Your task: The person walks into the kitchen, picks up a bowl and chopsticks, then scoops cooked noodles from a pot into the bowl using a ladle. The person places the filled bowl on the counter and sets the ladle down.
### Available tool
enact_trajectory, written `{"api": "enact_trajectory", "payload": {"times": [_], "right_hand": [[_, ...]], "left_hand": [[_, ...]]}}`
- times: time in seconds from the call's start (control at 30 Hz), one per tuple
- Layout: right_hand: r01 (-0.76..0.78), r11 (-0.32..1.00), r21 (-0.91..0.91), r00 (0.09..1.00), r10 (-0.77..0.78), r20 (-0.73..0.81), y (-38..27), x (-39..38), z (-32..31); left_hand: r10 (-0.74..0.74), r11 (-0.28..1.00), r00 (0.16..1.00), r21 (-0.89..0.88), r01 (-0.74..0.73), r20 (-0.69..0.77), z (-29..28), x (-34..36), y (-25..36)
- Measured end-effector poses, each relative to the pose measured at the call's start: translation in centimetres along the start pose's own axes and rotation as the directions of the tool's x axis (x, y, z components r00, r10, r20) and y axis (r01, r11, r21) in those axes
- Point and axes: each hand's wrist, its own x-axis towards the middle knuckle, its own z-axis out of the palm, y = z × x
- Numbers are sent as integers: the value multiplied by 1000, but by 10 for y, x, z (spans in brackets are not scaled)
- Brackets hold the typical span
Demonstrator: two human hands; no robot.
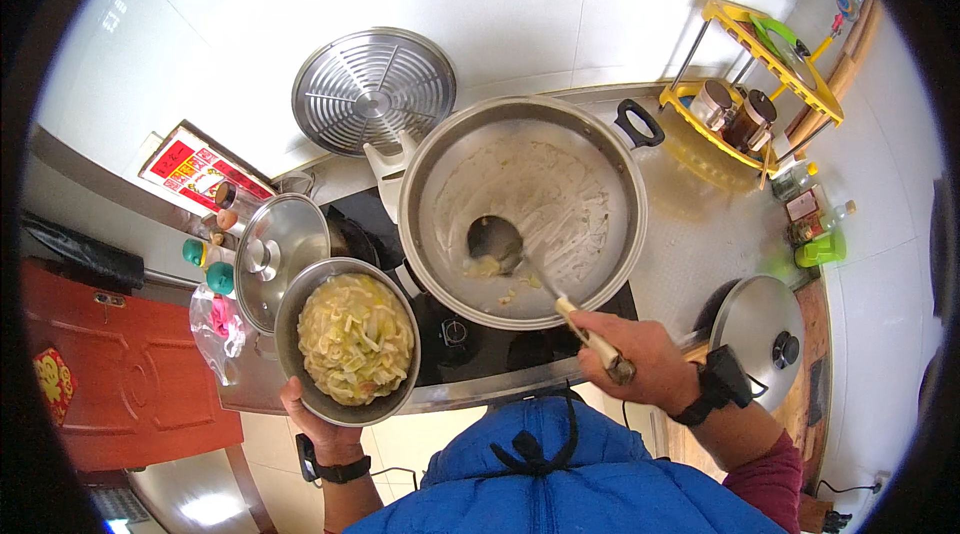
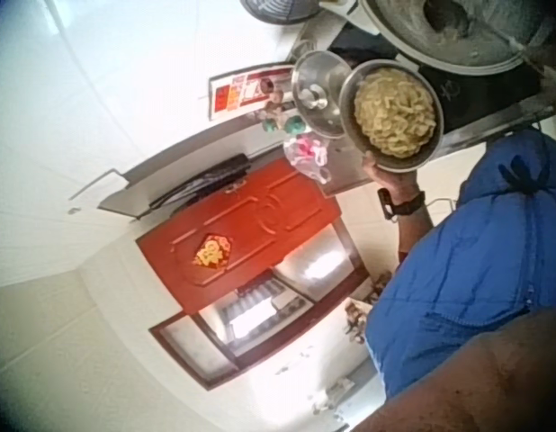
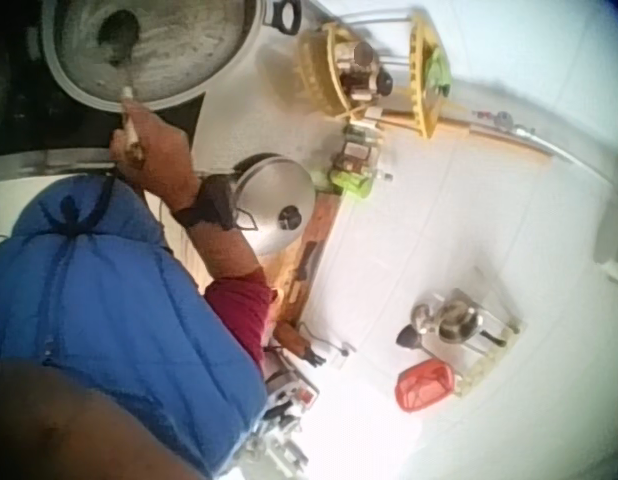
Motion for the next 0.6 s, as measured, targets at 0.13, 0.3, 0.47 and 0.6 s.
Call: {"api": "enact_trajectory", "payload": {"times": [0.13, 0.3, 0.47, 0.6], "right_hand": [[-267, 899, 347, 959, 282, 9, -21, 4, 8], [-463, 396, 793, 760, 637, 126, -10, 26, -12], [-454, 410, 791, 739, 669, 78, 4, 33, -37], [-453, 720, 526, 845, 534, -2, 6, 29, -71]], "left_hand": [[4, 1000, 999, 4, -4, 33, 2, -1, 0], [-9, 1000, 1000, 13, 9, 26, -1, -2, 1], [-14, 1000, 999, 8, 14, 49, -5, -4, 1], [-16, 1000, 1000, 17, 16, 25, -6, -6, 2]]}}
